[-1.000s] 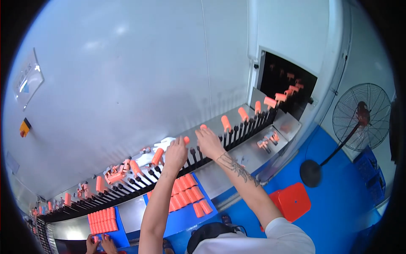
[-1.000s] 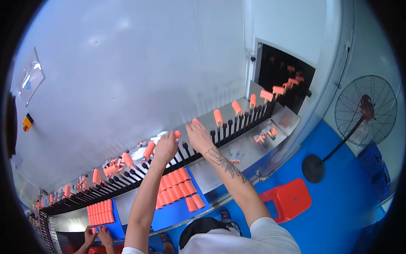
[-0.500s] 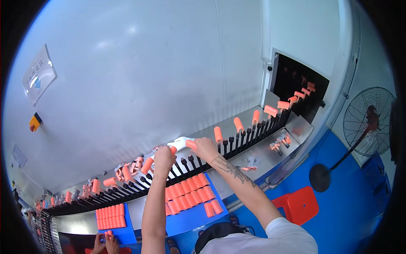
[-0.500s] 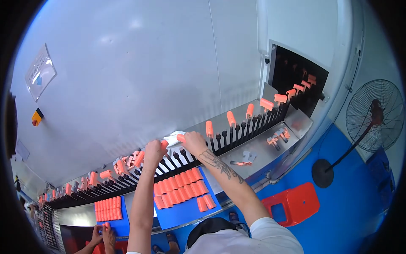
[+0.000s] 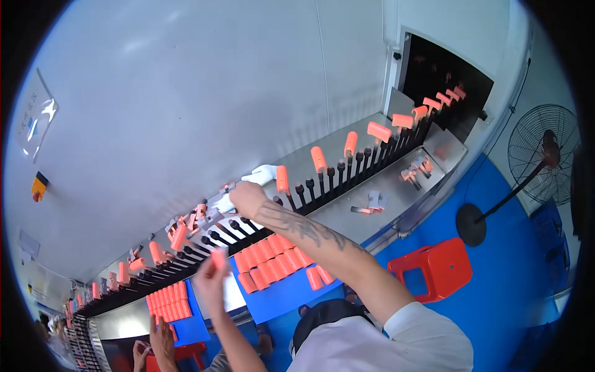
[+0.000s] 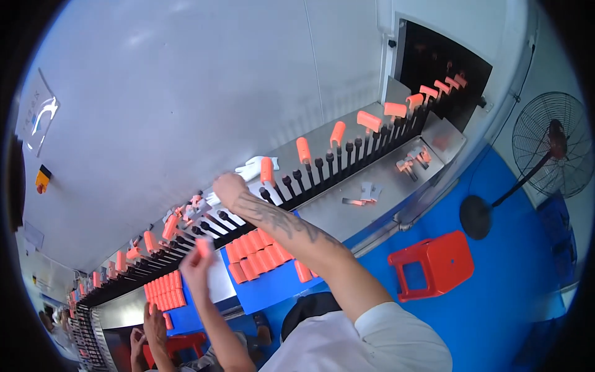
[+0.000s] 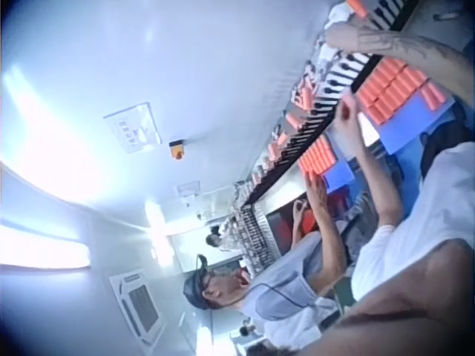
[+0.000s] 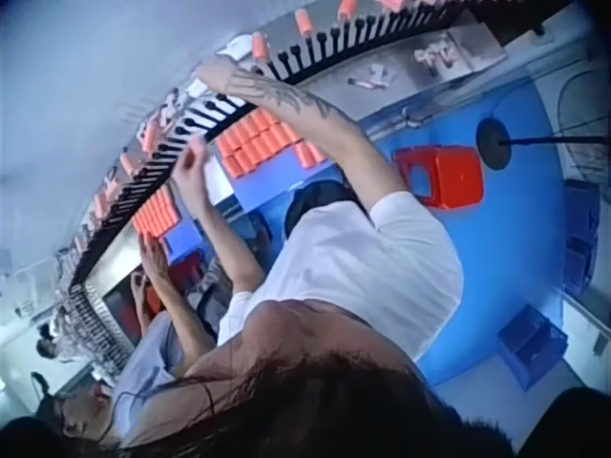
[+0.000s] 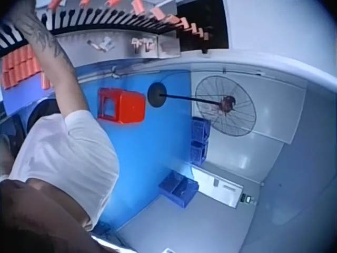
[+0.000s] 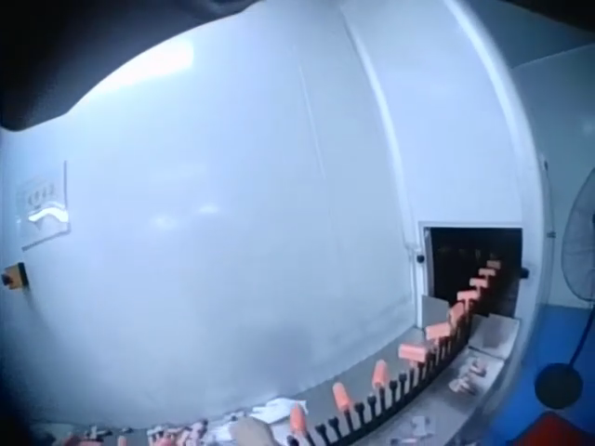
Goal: Placing red rectangular objects onto a rotating conveyor belt system.
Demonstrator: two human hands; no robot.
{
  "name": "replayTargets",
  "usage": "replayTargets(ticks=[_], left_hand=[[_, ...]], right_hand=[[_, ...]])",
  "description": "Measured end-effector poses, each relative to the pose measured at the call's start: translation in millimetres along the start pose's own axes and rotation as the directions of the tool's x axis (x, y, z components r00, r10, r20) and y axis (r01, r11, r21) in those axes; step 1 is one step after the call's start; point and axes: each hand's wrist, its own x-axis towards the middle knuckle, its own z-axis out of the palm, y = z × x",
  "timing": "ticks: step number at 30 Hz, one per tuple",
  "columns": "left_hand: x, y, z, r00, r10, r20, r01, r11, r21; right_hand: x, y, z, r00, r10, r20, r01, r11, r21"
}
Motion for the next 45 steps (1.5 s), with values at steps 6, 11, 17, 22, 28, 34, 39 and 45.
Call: replayTargets(ticks=[6, 11, 17, 22, 28, 34, 39, 45], left_hand=[[-149, -75, 51, 0.93, -0.299, 0.214, 0.319, 0.945, -0.069], [-206, -56, 82, 0.942, 0.099, 0.319, -0.236, 0.875, 0.423], [-224, -48, 136, 0.867, 0.125, 0.482, -0.438, 0.651, 0.62], [-221, -39, 184, 0.814, 0.133, 0.565, -0.511, 0.626, 0.589], [-244, -35, 224, 0.958, 0.018, 0.286, -0.157, 0.868, 0.471], [-241, -13, 275, 0.932, -0.057, 0.357, -0.12, 0.882, 0.455], [-239, -11, 318, 0.924, -0.033, 0.382, -0.163, 0.868, 0.469], [-245, 0, 363, 0.938, -0.061, 0.341, -0.107, 0.885, 0.453]], right_hand=[[-32, -9, -53, 0.886, 0.086, 0.456, -0.311, 0.84, 0.445], [-185, -28, -113, 0.991, 0.098, -0.092, -0.019, 0.783, 0.621], [-394, 9, -25, 0.924, 0.228, 0.307, -0.374, 0.707, 0.6], [-432, 35, -31, 0.936, 0.304, 0.178, -0.346, 0.892, 0.292], [-435, 65, -31, 0.87, 0.404, 0.282, -0.455, 0.879, 0.143], [-457, 105, -51, 0.933, 0.265, 0.245, -0.335, 0.888, 0.315], [-470, 150, -62, 0.94, 0.189, 0.284, -0.274, 0.914, 0.3], [-468, 197, -73, 0.976, 0.163, 0.146, -0.194, 0.952, 0.236]])
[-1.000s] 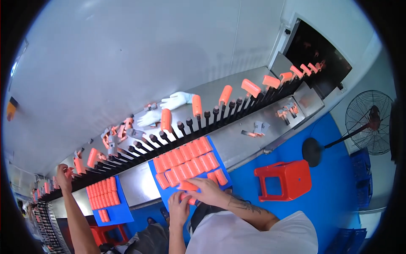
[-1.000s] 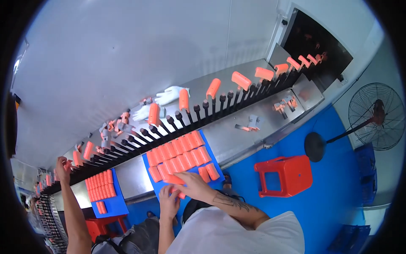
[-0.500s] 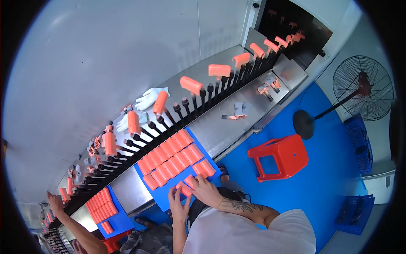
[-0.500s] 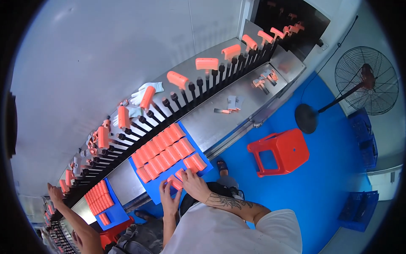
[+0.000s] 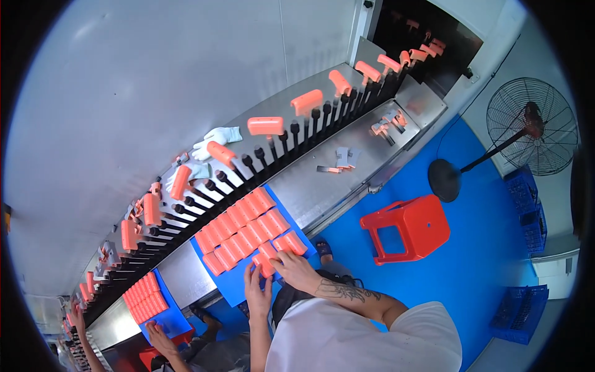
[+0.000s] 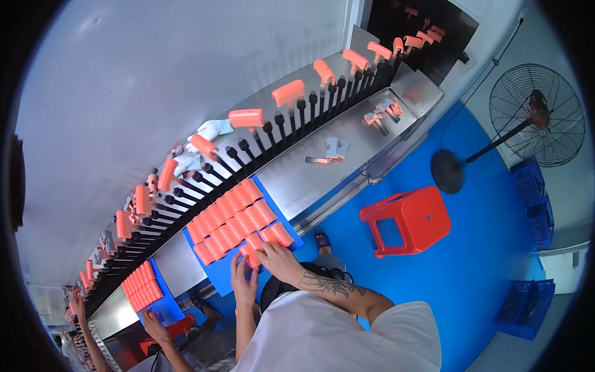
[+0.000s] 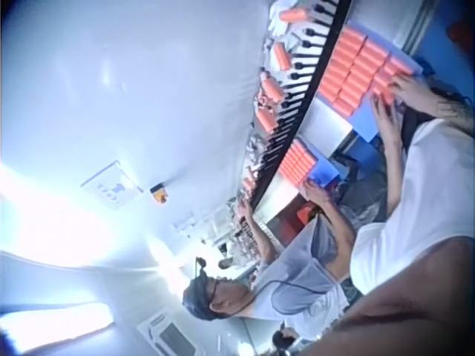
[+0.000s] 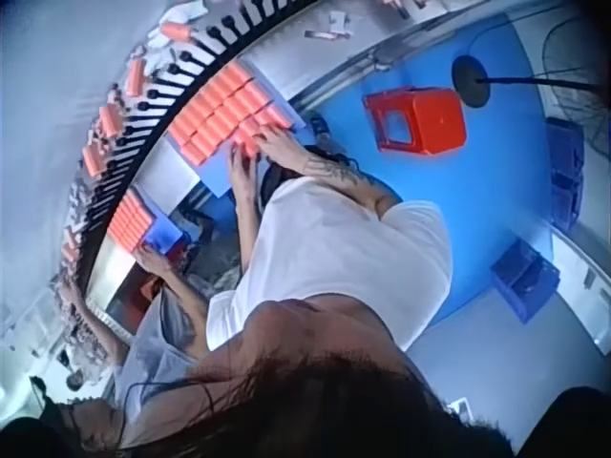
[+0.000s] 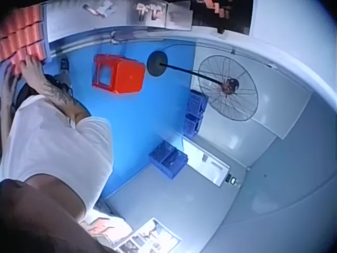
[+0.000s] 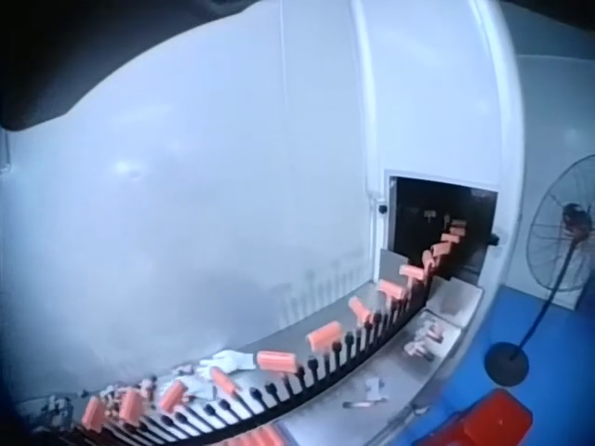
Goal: Placing red rectangular objects onto a rotating conveyor belt system.
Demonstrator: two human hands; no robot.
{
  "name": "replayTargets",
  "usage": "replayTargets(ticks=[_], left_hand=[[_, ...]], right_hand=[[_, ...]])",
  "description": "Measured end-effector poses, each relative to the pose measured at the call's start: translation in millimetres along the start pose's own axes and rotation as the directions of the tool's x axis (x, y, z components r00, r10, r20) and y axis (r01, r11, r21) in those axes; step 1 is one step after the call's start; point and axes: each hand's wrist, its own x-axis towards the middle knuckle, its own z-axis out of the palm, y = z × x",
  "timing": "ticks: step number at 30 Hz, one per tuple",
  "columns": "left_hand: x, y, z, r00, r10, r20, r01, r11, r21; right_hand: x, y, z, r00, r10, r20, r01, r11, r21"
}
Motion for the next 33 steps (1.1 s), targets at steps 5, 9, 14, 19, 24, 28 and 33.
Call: replayTargets(ticks=[5, 9, 14, 19, 24, 28, 33], left_hand=[[6, 26, 17, 0.992, -0.054, -0.111, 0.038, 0.989, -0.141], [48, 68, 31, 0.981, -0.033, -0.191, -0.018, 0.966, -0.258], [191, 183, 25, 0.891, 0.316, -0.327, -0.367, 0.924, -0.107], [275, 236, -1, 0.962, 0.064, -0.265, -0.015, 0.983, 0.182], [310, 224, -7, 0.972, 0.155, -0.174, -0.01, 0.774, 0.633], [327, 202, -28, 0.978, 0.001, -0.208, 0.103, 0.867, 0.488], [245, 199, -43, 0.872, 0.028, -0.489, -0.18, 0.947, -0.267]], right_hand=[[-9, 29, -59, 0.986, 0.133, -0.098, -0.101, 0.954, 0.284], [37, 84, -124, 0.935, 0.182, -0.305, -0.044, 0.911, 0.409], [164, 132, -195, 0.673, 0.171, -0.72, 0.055, 0.959, 0.279], [204, 177, -221, 0.864, 0.221, -0.453, -0.101, 0.957, 0.273], [228, 185, -245, 0.956, 0.066, -0.284, -0.1, 0.99, -0.105], [255, 188, -269, 0.983, 0.103, -0.15, -0.105, 0.994, -0.003], [206, 253, -303, 0.935, 0.231, -0.268, 0.043, 0.677, 0.735]])
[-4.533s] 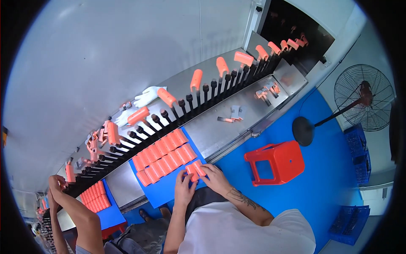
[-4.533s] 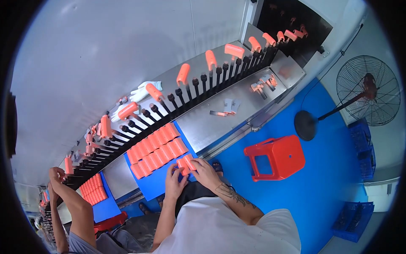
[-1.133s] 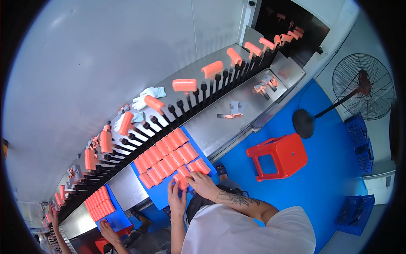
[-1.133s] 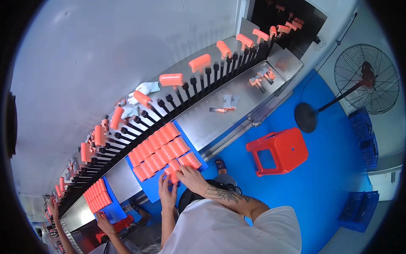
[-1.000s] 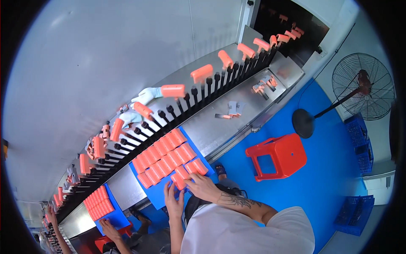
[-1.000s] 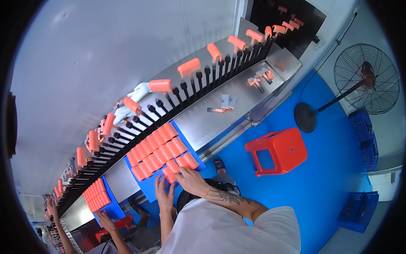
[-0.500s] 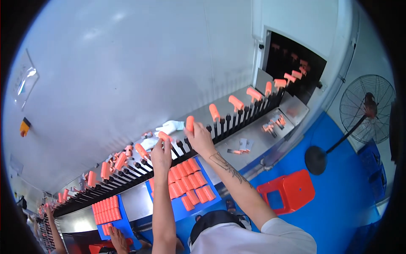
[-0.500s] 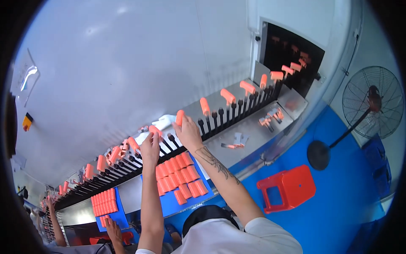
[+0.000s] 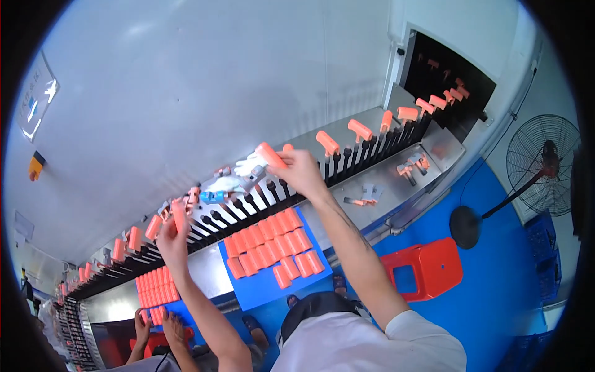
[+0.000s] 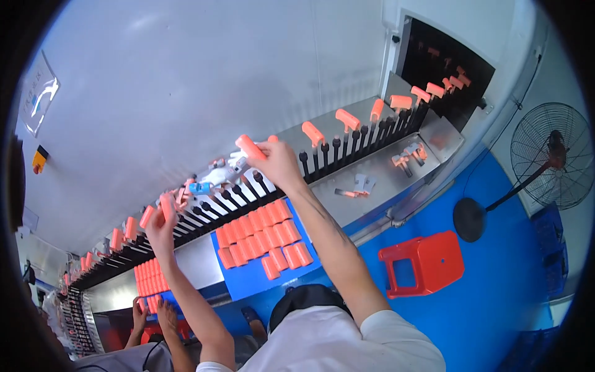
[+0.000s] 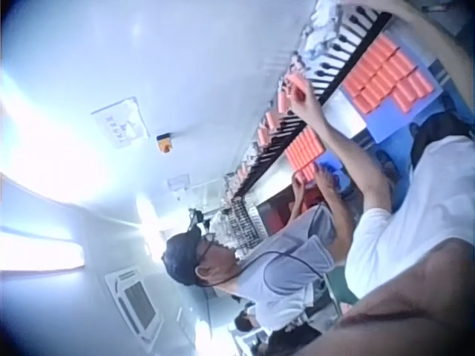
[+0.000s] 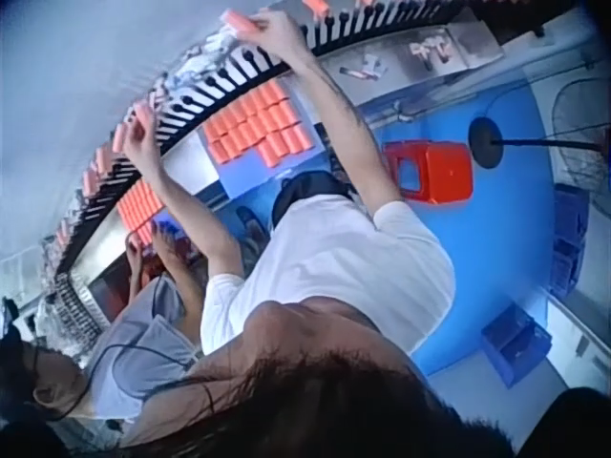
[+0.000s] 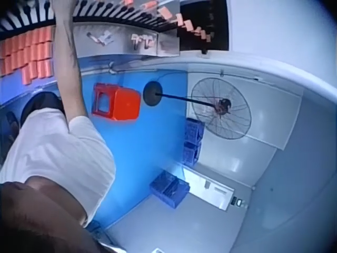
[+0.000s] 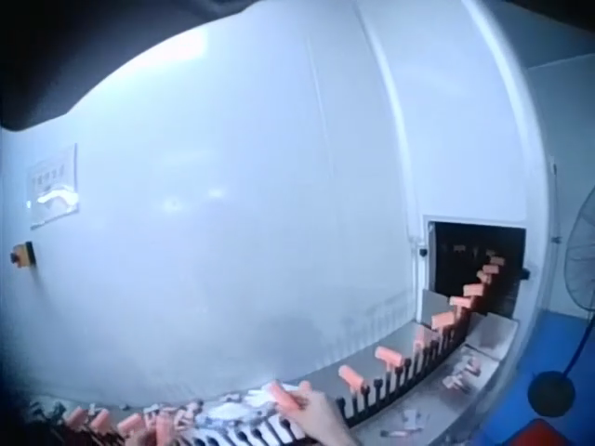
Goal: Placing red rectangular objects onto a rotating conveyor belt system.
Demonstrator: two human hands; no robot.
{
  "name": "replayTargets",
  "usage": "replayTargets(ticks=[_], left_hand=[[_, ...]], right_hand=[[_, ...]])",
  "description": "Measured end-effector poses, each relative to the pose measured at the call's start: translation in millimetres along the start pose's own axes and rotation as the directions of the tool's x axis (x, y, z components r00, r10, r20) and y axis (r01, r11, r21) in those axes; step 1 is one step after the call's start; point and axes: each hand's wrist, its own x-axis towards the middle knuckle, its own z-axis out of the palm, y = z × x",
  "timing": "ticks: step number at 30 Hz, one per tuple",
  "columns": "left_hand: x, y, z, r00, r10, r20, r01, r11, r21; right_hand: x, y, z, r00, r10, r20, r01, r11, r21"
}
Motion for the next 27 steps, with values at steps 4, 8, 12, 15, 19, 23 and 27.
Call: replayTargets(ticks=[4, 8, 12, 15, 19, 23, 27], left_hand=[[-150, -19, 9, 0.909, -0.249, 0.335, 0.085, 0.896, 0.436], [-215, -45, 64, 0.839, -0.024, 0.544, -0.266, 0.854, 0.447], [-228, -58, 96, 0.851, 0.007, 0.525, -0.345, 0.761, 0.549], [-232, -58, 131, 0.893, 0.023, 0.45, -0.289, 0.795, 0.533], [-253, -57, 173, 0.955, -0.016, 0.296, -0.143, 0.85, 0.506], [-273, -39, 201, 0.957, -0.165, 0.241, 0.08, 0.941, 0.328], [-275, -23, 231, 0.935, -0.136, 0.328, 0.023, 0.945, 0.326]], right_hand=[[-144, 33, 2, 0.912, 0.281, 0.3, -0.288, 0.957, -0.022], [-254, 100, 24, 0.944, 0.135, 0.299, -0.061, 0.968, -0.244], [-266, 88, 22, 0.923, 0.012, 0.383, 0.127, 0.933, -0.335], [-262, 105, 9, 0.916, -0.124, 0.381, 0.302, 0.838, -0.454], [-259, 128, -19, 0.927, -0.104, 0.359, 0.302, 0.774, -0.556], [-255, 128, -56, 0.911, -0.125, 0.393, 0.35, 0.74, -0.575], [-241, 128, -104, 0.907, -0.127, 0.403, 0.319, 0.83, -0.457]])
